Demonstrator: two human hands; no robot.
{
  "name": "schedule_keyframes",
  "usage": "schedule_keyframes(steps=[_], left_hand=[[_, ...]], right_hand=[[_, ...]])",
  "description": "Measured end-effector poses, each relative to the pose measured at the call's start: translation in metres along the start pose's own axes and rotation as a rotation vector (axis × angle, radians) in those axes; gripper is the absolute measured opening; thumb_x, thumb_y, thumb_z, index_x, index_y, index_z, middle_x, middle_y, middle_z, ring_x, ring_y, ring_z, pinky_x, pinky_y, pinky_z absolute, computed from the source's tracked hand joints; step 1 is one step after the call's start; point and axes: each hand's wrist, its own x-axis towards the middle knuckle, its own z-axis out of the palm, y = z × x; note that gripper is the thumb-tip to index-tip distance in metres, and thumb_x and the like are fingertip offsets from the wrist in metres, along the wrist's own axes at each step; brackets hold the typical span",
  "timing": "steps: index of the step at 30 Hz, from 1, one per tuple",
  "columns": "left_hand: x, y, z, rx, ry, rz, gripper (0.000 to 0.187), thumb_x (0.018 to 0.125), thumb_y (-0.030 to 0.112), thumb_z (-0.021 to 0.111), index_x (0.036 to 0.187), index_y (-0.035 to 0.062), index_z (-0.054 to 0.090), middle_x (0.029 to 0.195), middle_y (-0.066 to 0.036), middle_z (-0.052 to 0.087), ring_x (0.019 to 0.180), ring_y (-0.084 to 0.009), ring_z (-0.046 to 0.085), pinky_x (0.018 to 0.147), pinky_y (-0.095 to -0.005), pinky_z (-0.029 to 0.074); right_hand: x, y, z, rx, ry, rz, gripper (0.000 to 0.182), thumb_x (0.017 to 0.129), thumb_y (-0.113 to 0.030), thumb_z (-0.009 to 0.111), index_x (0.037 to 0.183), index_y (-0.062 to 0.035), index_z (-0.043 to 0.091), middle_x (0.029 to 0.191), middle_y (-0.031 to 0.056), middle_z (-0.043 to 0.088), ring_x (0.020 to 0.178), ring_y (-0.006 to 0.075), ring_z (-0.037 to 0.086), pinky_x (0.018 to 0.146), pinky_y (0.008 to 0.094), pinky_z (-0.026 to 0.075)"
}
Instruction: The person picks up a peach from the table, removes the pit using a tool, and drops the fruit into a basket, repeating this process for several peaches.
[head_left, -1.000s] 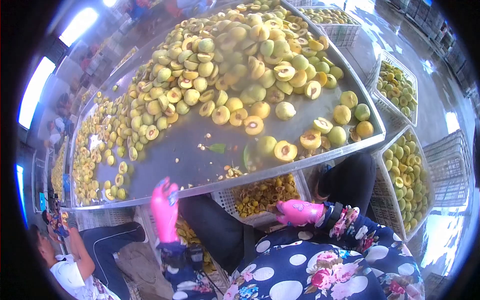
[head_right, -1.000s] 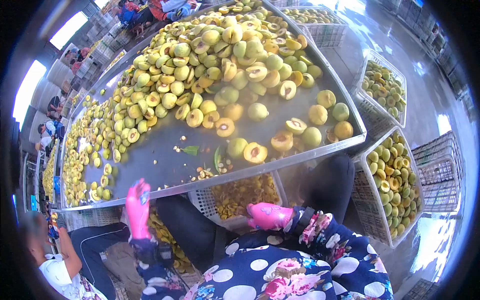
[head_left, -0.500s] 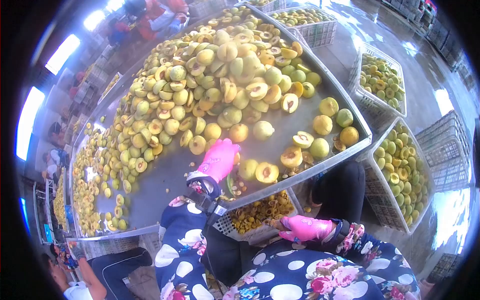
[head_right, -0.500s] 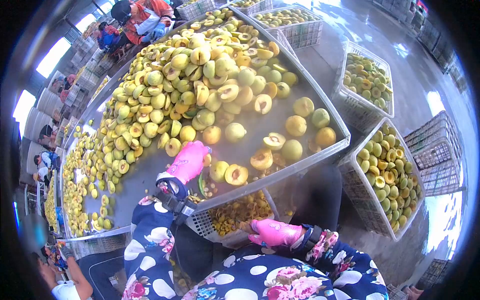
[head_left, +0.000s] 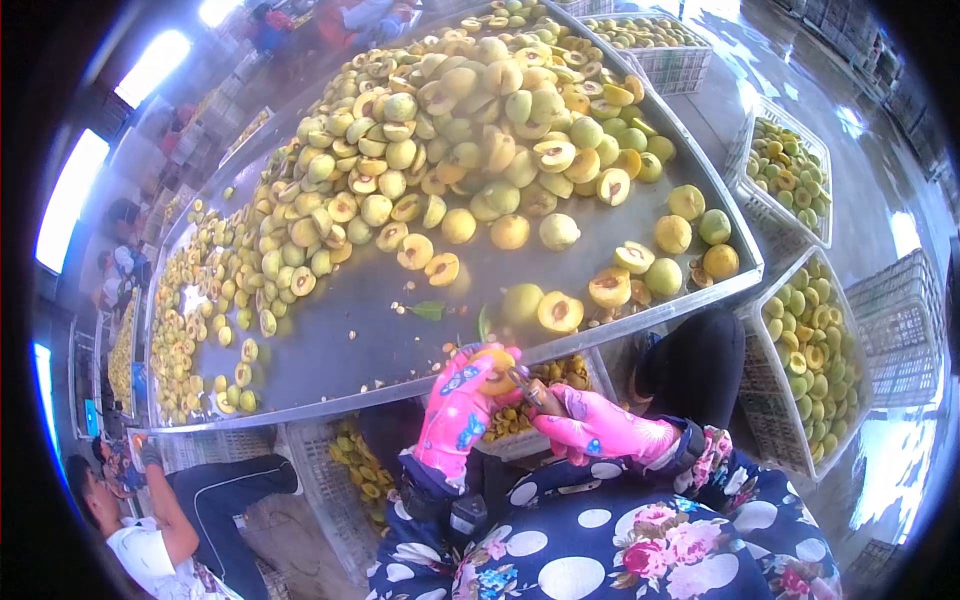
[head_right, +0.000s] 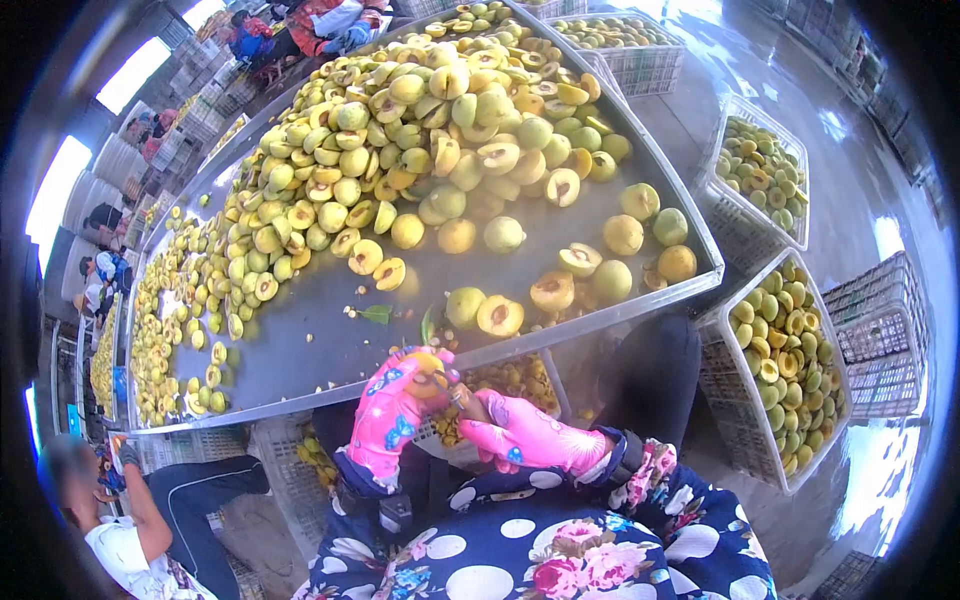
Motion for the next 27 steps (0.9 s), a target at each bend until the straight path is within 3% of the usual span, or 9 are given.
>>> schedule_keyframes(steps=[1, 4, 8, 17, 27], left_hand=[[-0.005, -0.002, 0.004, -0.012, -0.021, 0.021, 0.030, 0.092, 0.017, 0.048, 0.117, -0.0001, 0.047, 0.109, -0.020, 0.057, 0.096, -0.0282, 0.060, 0.083, -0.0415, 0.051], [-0.014, -0.008, -0.003, 0.000, 0.029, 0.000, 0.032, 0.092, 0.018, 0.044, 0.116, -0.0035, 0.048, 0.111, -0.024, 0.056, 0.102, -0.0326, 0.057, 0.089, -0.0448, 0.047], [-0.011, -0.023, -0.014, -0.129, 0.095, -0.011, 0.028, 0.091, 0.016, 0.049, 0.113, -0.0019, 0.051, 0.104, -0.018, 0.058, 0.096, -0.0255, 0.059, 0.083, -0.0393, 0.049], [-0.019, -0.025, 0.008, -0.138, 0.028, 0.143, 0.034, 0.092, 0.014, 0.044, 0.121, -0.0041, 0.046, 0.115, -0.018, 0.053, 0.103, -0.0274, 0.055, 0.086, -0.0397, 0.048], [-0.022, -0.032, 0.016, -0.168, 0.118, 0.113, 0.042, 0.096, 0.032, 0.038, 0.119, -0.0026, 0.047, 0.111, -0.016, 0.057, 0.099, -0.0251, 0.057, 0.082, -0.0355, 0.049]], right_hand=[[0.000, 0.001, 0.002, -0.004, 0.006, 0.000, 0.029, 0.091, -0.029, 0.051, 0.107, -0.0053, 0.043, 0.070, 0.0003, 0.052, 0.052, 0.0059, 0.050, 0.048, 0.0192, 0.041], [0.002, 0.011, 0.003, -0.027, 0.015, -0.006, 0.033, 0.091, -0.032, 0.051, 0.109, -0.0046, 0.043, 0.069, 0.0009, 0.053, 0.051, 0.0072, 0.052, 0.048, 0.0206, 0.043], [-0.001, 0.011, 0.009, -0.016, 0.012, 0.044, 0.029, 0.092, -0.029, 0.051, 0.107, -0.0057, 0.043, 0.070, -0.0001, 0.052, 0.052, 0.0052, 0.049, 0.048, 0.0191, 0.041], [-0.007, 0.005, 0.028, -0.065, 0.095, -0.005, 0.027, 0.092, -0.027, 0.050, 0.106, -0.0055, 0.044, 0.070, 0.0004, 0.052, 0.050, 0.0060, 0.047, 0.046, 0.0197, 0.039], [-0.002, 0.016, 0.030, -0.126, 0.151, -0.071, 0.026, 0.092, -0.025, 0.049, 0.102, -0.0022, 0.044, 0.068, 0.0039, 0.056, 0.050, 0.0082, 0.052, 0.045, 0.0236, 0.041]])
